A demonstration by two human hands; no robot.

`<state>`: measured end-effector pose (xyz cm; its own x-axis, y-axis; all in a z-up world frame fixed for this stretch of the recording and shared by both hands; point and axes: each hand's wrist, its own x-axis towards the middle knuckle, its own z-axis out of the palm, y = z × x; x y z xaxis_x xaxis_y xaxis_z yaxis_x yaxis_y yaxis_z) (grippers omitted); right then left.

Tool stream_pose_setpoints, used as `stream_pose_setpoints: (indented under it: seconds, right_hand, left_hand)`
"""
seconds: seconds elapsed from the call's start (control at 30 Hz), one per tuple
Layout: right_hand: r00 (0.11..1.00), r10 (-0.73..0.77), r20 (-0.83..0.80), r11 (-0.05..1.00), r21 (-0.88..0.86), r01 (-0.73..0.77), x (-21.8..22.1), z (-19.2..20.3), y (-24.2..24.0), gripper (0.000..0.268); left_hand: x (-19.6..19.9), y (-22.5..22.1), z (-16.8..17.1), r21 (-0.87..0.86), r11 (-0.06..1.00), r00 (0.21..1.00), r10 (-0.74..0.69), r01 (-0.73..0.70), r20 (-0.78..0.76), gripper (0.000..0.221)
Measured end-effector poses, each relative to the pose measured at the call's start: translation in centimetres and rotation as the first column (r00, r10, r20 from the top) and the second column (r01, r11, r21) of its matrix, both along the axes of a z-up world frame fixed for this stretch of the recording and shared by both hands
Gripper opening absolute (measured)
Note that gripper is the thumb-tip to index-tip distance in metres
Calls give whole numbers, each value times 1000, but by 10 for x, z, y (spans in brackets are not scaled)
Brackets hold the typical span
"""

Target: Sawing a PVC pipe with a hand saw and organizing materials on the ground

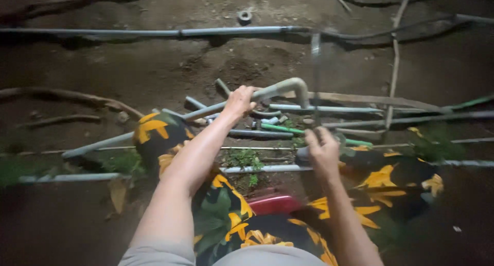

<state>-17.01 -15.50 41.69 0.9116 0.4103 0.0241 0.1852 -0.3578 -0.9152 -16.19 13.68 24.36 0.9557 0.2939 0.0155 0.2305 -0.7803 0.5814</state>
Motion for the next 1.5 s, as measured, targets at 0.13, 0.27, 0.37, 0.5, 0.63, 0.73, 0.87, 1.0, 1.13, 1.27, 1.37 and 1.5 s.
stream_pose_setpoints:
  seconds: [0.13, 0.27, 0.37, 0.5, 0.63, 0.73, 0.87, 1.0, 1.13, 1.27, 1.37, 1.5]
  right_hand:
    - [973, -42, -229, 991, 111, 69, -30, -38, -2, 9]
    - [938, 15, -346, 981, 189, 54, -42, -40, 10, 11]
    - [924, 51, -378, 993, 119, -6, -54, -31, 19, 20]
    - [974, 84, -213, 996, 13, -83, -52, -60, 19, 35]
    - [994, 25, -105, 973, -227, -48, -54, -63, 20, 43]
    - [990, 19, -141, 978, -205, -48, -68, -32, 31, 51]
    - [984, 55, -171, 971, -220, -93, -76, -5, 38, 46]
    - [983, 75, -166, 984, -150, -100, -76, -9, 41, 37]
    - [985, 113, -131, 987, -101, -127, -62, -42, 39, 36]
    - [979, 104, -177, 977, -168, -134, -69, -15, 52, 38]
    - [976, 103, -192, 974, -178, -138, -72, -9, 56, 39]
    - [974, 102, -204, 969, -199, -143, -58, -34, 47, 39]
  left_hand:
    - [-1, -6, -28, -16, 1000, 984, 0, -3, -179, 54]
    - [-23, -7, 33, -93, 995, 902, -9, -34, -432, 40]
    - [-23, -5, 53, -152, 987, 918, -9, -57, -398, 41]
    - [-17, -11, 60, -74, 997, 994, 29, -38, -109, 44]
    - [-8, -11, 41, -162, 986, 996, 18, -32, -84, 46]
    - [-5, -12, 41, -242, 968, 993, 46, -71, -107, 45]
    - [9, -11, 17, -176, 978, 991, 92, -107, -94, 44]
    - [9, -9, 40, -78, 970, 963, 214, -229, -165, 38]
    - [10, -3, 36, -97, 964, 964, 234, -247, -125, 41]
    - [16, -3, 17, -93, 963, 965, 246, -254, -91, 40]
    - [16, -2, 12, -91, 965, 968, 241, -247, -66, 38]
    - [21, -3, -4, -86, 973, 976, 216, -216, -17, 35]
